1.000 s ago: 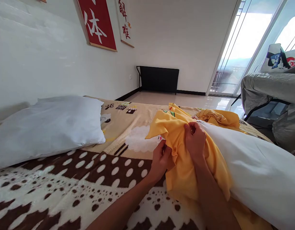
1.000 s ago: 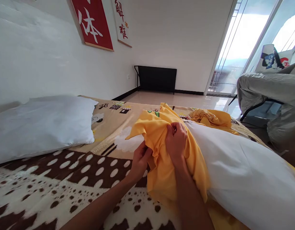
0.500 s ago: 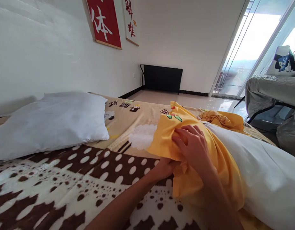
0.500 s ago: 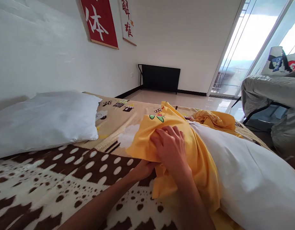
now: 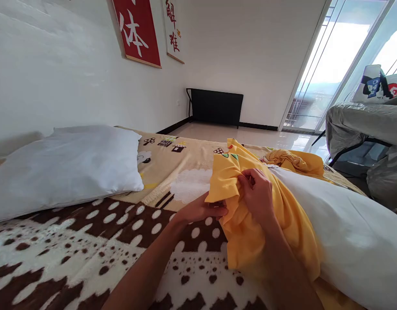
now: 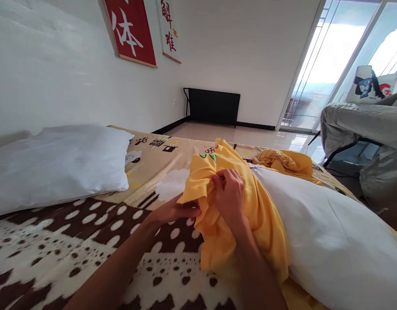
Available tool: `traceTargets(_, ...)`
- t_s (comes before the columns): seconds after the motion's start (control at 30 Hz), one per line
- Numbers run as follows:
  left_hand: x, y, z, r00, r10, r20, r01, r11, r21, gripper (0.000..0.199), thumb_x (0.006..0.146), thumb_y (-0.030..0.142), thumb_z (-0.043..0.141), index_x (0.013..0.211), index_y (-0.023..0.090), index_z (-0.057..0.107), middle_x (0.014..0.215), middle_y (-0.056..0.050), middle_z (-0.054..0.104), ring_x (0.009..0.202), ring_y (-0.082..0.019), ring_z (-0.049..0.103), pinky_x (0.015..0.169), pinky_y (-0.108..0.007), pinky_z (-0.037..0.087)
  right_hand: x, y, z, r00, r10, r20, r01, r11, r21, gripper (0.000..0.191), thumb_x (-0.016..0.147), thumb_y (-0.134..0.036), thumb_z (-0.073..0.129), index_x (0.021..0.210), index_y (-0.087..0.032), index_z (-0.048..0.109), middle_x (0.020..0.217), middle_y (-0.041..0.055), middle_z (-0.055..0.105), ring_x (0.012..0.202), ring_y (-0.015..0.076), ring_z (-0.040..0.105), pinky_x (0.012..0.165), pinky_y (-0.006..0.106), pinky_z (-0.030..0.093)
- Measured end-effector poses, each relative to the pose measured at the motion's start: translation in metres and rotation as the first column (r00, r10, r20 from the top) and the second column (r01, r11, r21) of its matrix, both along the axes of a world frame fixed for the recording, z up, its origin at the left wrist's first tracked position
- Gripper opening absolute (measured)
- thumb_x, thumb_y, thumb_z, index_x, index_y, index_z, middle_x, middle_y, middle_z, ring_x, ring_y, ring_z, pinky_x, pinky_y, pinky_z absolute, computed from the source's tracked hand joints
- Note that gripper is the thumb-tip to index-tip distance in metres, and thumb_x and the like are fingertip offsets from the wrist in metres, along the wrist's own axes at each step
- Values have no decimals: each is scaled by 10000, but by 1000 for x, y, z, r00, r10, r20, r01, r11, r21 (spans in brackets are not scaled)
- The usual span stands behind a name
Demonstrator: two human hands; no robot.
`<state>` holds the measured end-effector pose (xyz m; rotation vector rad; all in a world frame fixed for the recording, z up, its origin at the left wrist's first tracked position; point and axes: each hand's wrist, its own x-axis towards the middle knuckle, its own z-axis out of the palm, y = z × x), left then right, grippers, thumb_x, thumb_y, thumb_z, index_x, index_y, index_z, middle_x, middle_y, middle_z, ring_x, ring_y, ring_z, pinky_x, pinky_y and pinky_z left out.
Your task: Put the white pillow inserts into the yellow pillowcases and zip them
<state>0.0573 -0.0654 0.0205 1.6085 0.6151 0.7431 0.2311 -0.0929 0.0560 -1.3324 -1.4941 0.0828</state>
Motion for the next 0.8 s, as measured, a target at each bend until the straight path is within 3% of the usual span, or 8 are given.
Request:
traceTargets(0.1, -15, 1, 17, 976, -146, -163, 155, 987, 46, 138, 726, 289, 673, 659, 173, 639, 548, -23, 588, 535, -151, 547, 564, -265, 427, 2, 1, -1, 994, -8, -113, 10, 1000, 16, 136, 809, -305, 539, 746, -194, 583, 725, 9, 600, 688, 154, 514, 636, 278, 382)
traceTargets(0.17, -21, 7, 23, 963, -153, -223, 170, 984, 59, 138, 724, 283, 680, 652, 166, 663, 574, -41, 615, 569, -160, 572, 585, -259, 435, 1, 2, -2, 993, -1, -118, 4, 1000, 31, 138, 814, -312, 543, 758, -194, 586, 722, 6, 597, 687, 152, 513, 637, 277, 383)
traceTargets(0.2, -23, 11, 23, 976, -94, -196, 109, 992, 66, 149, 721, 291, 684, 652, 160, 674, 588, -43, 623, 574, -155, 574, 580, -248, 435, 0, 2, -3, 995, 11, -99, -7, 999, 37, 135, 818, -308, 545, 756, -195, 586, 717, 4, 594, 693, 152, 513, 643, 277, 382)
traceTargets(0.27, -22, 19, 19, 989, 149, -6, -149, 989, 8, 168, 709, 319, 695, 688, 153, 689, 618, -34, 632, 566, -131, 562, 544, -217, 426, -4, 1, -4, 998, 46, -35, -45, 998, 39, 126, 827, -287, 547, 745, -198, 584, 716, 1, 594, 711, 155, 515, 659, 279, 379)
traceTargets(0.33, -19, 25, 13, 911, 372, 178, -343, 923, -175, 197, 671, 327, 720, 729, 141, 690, 628, -25, 633, 538, -113, 540, 500, -201, 416, -8, 0, -5, 996, 77, 45, -78, 996, 38, 127, 838, -264, 546, 732, -203, 579, 728, -1, 599, 733, 156, 515, 687, 283, 377)
traceTargets(0.43, -17, 28, 2, 871, 421, 252, -319, 877, -360, 233, 583, 301, 764, 722, 134, 681, 601, -33, 629, 512, -132, 539, 458, -224, 420, -15, -3, -6, 981, 108, 163, -117, 992, 46, 138, 855, -237, 544, 725, -207, 581, 748, -3, 605, 755, 156, 507, 732, 289, 374)
traceTargets(0.63, -24, 29, -13, 838, 448, 311, -293, 851, -436, 133, 736, 260, 648, 797, 151, 690, 692, -78, 678, 810, -237, 636, 656, -316, 510, -20, -6, -7, 927, 111, 359, -129, 991, 27, 197, 896, -210, 505, 722, -211, 598, 763, 5, 615, 780, 157, 506, 775, 301, 365)
traceTargets(0.8, -16, 27, -6, 815, 451, 364, -256, 843, -472, 149, 752, 276, 639, 833, 156, 675, 752, -79, 694, 830, -232, 656, 726, -326, 538, -25, -20, 0, 903, 130, 411, -189, 976, 106, 166, 906, -217, 489, 798, -221, 615, 811, 16, 618, 800, 159, 515, 783, 311, 370)
